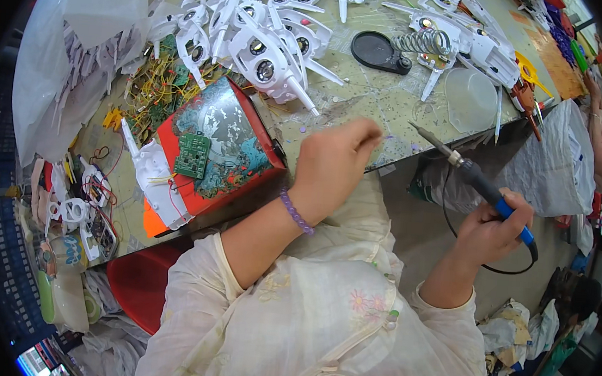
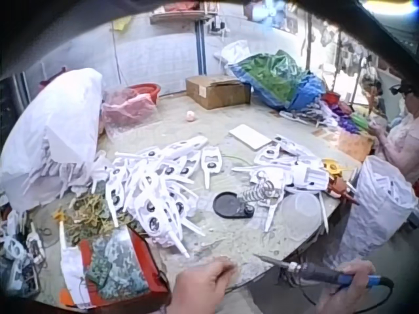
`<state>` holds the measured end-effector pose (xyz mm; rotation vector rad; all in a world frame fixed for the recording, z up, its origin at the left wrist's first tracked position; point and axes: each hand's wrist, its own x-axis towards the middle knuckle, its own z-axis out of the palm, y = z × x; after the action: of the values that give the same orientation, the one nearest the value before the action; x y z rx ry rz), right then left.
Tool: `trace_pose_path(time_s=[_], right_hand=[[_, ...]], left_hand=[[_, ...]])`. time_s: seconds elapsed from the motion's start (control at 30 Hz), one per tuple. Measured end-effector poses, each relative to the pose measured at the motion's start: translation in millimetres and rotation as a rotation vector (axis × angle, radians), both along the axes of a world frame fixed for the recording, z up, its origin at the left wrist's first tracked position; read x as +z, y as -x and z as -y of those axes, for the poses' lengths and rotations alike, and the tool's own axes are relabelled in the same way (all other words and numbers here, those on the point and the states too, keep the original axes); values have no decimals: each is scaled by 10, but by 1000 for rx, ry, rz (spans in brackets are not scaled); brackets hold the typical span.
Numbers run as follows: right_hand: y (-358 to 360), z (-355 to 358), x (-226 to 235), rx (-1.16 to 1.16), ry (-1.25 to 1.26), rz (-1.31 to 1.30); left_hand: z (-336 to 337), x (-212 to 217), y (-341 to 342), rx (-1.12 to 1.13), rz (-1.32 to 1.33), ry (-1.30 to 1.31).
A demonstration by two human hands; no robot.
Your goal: Soldering wires and components onto green circuit boards for small electronic devices.
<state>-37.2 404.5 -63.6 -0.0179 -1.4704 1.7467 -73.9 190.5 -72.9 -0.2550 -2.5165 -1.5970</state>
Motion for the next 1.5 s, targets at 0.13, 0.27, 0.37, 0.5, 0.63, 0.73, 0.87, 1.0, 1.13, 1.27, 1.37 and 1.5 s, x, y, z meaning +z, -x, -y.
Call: trace_pose_path(time_s=[0.13,0.27,0.37,0.5,0.63,0.73,0.87,1.0,1.13,1.27,1.37,1.5], right_hand=[[84,-10,47,86,392,168],[139,-64,-15,254,494,193],[178,22,10,371,583,248],[100,231,33,519,432,234],[37,664,48,585,79,7],[21,940,83,619,-99,-126],[38,1137,130,724,-297,-244],[35,1211,154,729,-381,-275],[46,1248,139,716,-434,-297],[59,1254,137,733,-488,-309],[59,1257,125,729,-510,-305],[57,1265,131,729,-531,-301]], left_hand=[[68,-68,-104,-62,-260,404],[242,171,-387,-201,-380,403],[498,307,-624,-257,-476,344],[1127,712,-844,-204,-637,395],[1768,830,-788,160,-506,367],[1931,788,-742,140,-365,427],[1858,766,-680,239,-221,466],[1817,738,-658,220,-155,453],[1810,694,-658,243,-117,320],[1807,682,-647,234,-110,279],[1807,680,-642,230,-73,255],[1793,694,-651,234,-81,241]])
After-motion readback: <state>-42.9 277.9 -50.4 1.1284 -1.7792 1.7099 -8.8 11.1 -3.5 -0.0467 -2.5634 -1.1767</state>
